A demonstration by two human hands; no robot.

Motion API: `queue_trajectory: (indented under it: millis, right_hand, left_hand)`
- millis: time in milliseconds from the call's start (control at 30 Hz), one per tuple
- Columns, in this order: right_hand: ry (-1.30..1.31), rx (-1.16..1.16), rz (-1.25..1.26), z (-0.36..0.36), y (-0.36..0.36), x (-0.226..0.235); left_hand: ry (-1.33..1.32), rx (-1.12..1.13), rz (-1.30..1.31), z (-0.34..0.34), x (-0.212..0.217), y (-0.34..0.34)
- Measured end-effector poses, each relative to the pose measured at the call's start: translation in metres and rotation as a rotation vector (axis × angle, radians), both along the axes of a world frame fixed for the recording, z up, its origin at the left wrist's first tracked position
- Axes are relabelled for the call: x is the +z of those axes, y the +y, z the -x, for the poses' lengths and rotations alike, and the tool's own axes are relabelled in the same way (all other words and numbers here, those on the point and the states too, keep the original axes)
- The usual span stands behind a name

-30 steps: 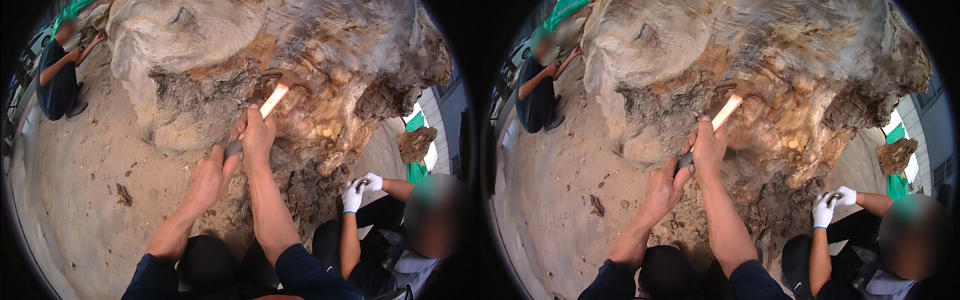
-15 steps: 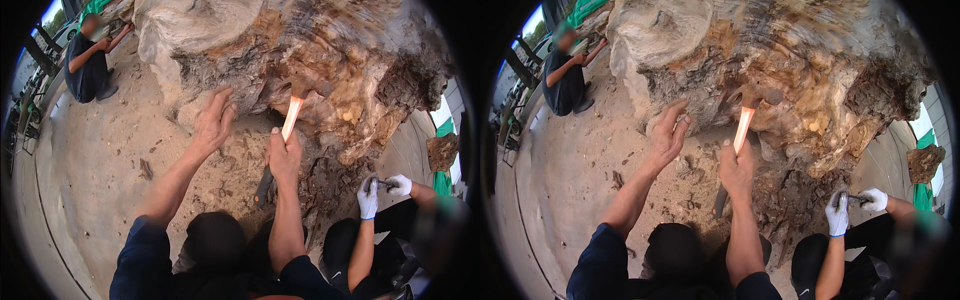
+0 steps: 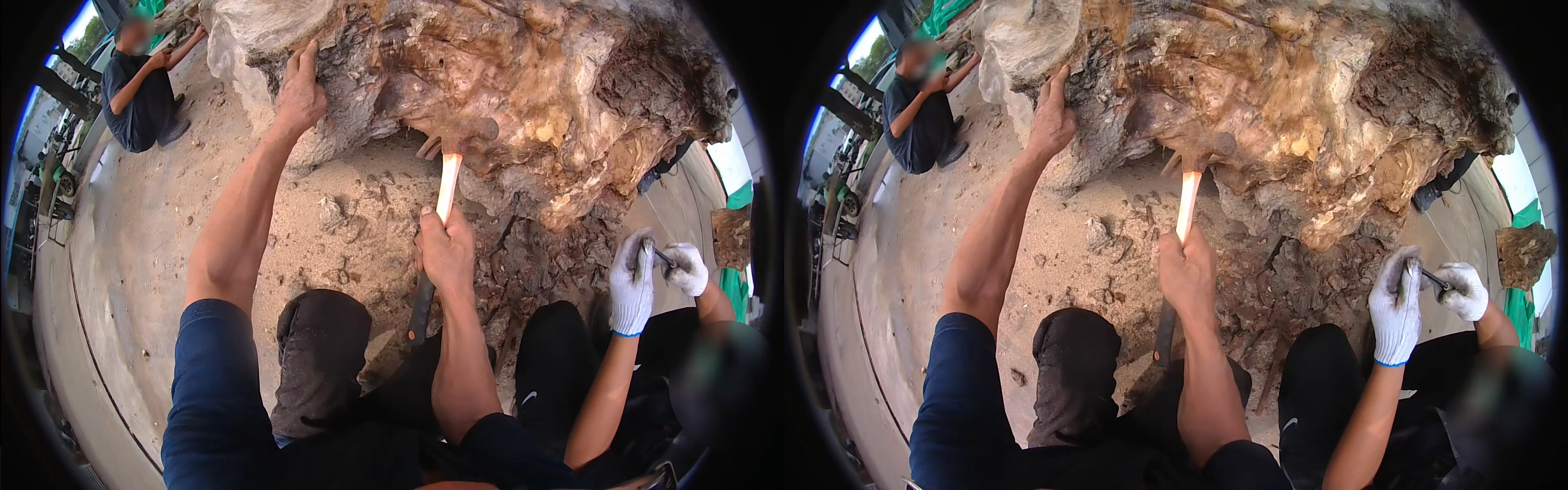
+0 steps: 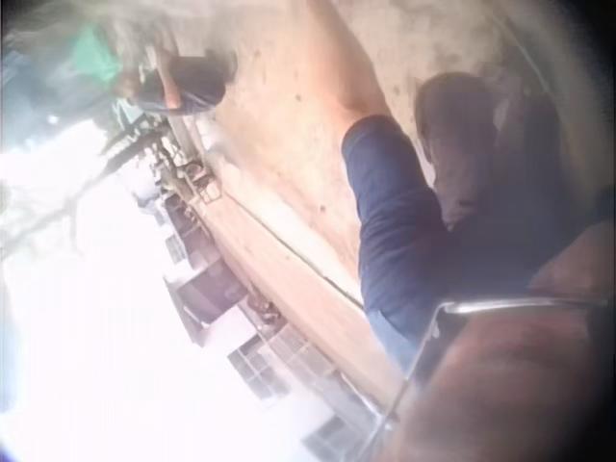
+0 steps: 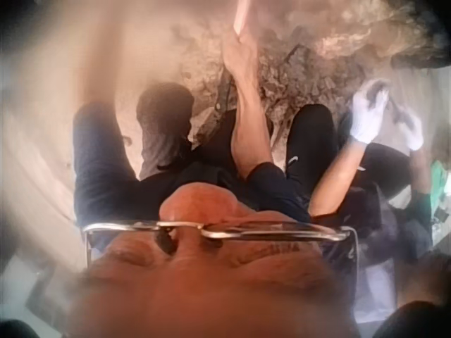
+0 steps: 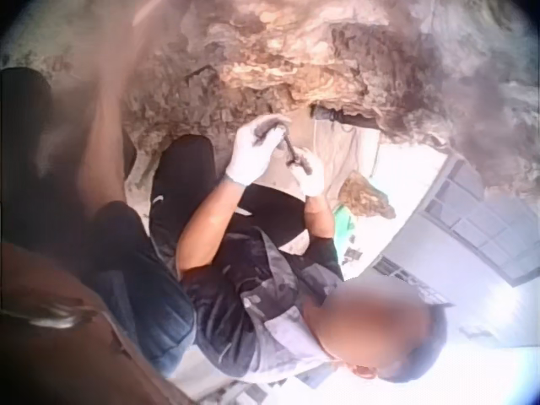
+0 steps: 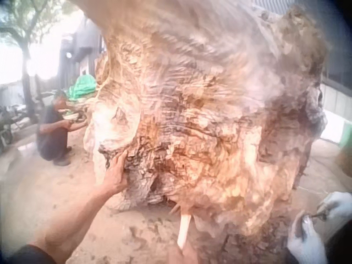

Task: The person uses a hammer and chisel to chip away bark and wood from a large tree trunk. They repeatedly strike the chisel to remove material and clear debris from the carved area.

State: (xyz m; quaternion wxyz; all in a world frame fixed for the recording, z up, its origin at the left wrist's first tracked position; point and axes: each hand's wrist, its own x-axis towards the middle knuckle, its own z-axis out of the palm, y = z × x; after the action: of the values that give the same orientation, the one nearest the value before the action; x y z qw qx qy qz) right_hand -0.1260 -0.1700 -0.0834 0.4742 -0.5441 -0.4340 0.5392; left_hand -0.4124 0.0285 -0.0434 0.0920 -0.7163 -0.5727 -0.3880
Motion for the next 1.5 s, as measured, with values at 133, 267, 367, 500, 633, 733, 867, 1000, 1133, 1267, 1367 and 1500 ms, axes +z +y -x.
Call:
queue_trajectory:
  millis: [133, 267, 367, 500, 633, 733, 867, 1000, 1133, 1267, 1367, 1500]
  right_hand:
    - [0.118, -0.024, 0.113, -0.001, 0.011, 0.014]
    - [0.202, -0.135, 0.182, 0.016, 0.028, 0.002]
    - [0.318, -0.211, 0.190, 0.040, 0.039, 0.006]
    - [0.562, -0.344, 0.152, 0.072, 0.046, -0.011]
    - [0.744, -0.444, 0.153, 0.104, 0.057, -0.027]
    - [0.745, -0.469, 0.206, 0.115, 0.069, -0.030]
    - [0.747, -0.535, 0.231, 0.124, 0.086, -0.031]
    - [0.827, -0.517, 0.145, 0.134, 0.103, -0.054]
    - [0.865, -0.546, 0.088, 0.149, 0.116, -0.074]
    - [0.880, -0.491, 0.043, 0.159, 0.117, -0.087]
    - [0.791, -0.482, -0.038, 0.161, 0.117, -0.103]
    - [0.365, -0.540, -0.154, 0.157, 0.115, -0.121]
  left_hand:
    - [-0.026, -0.006, -0.005, -0.010, 0.002, 0.008]
    - [0.004, 0.047, -0.182, -0.012, -0.006, 0.018]
    - [0.092, -0.004, -0.427, 0.006, -0.010, 0.038]
    - [0.066, -0.172, -0.518, 0.005, -0.011, 0.043]
    - [-0.007, -0.267, -0.464, 0.012, -0.013, 0.040]
    - [-0.038, -0.295, -0.448, 0.013, -0.016, 0.043]
    - [-0.033, -0.283, -0.423, 0.012, -0.021, 0.044]
    - [-0.063, -0.265, -0.397, 0.007, -0.018, 0.046]
    - [-0.095, -0.256, -0.306, 0.005, -0.012, 0.040]
    - [-0.056, -0.125, -0.334, -0.008, -0.017, 0.042]
    - [-0.085, -0.072, -0.384, -0.011, -0.025, 0.051]
    - [-0.056, -0.059, -0.416, -0.016, -0.030, 0.055]
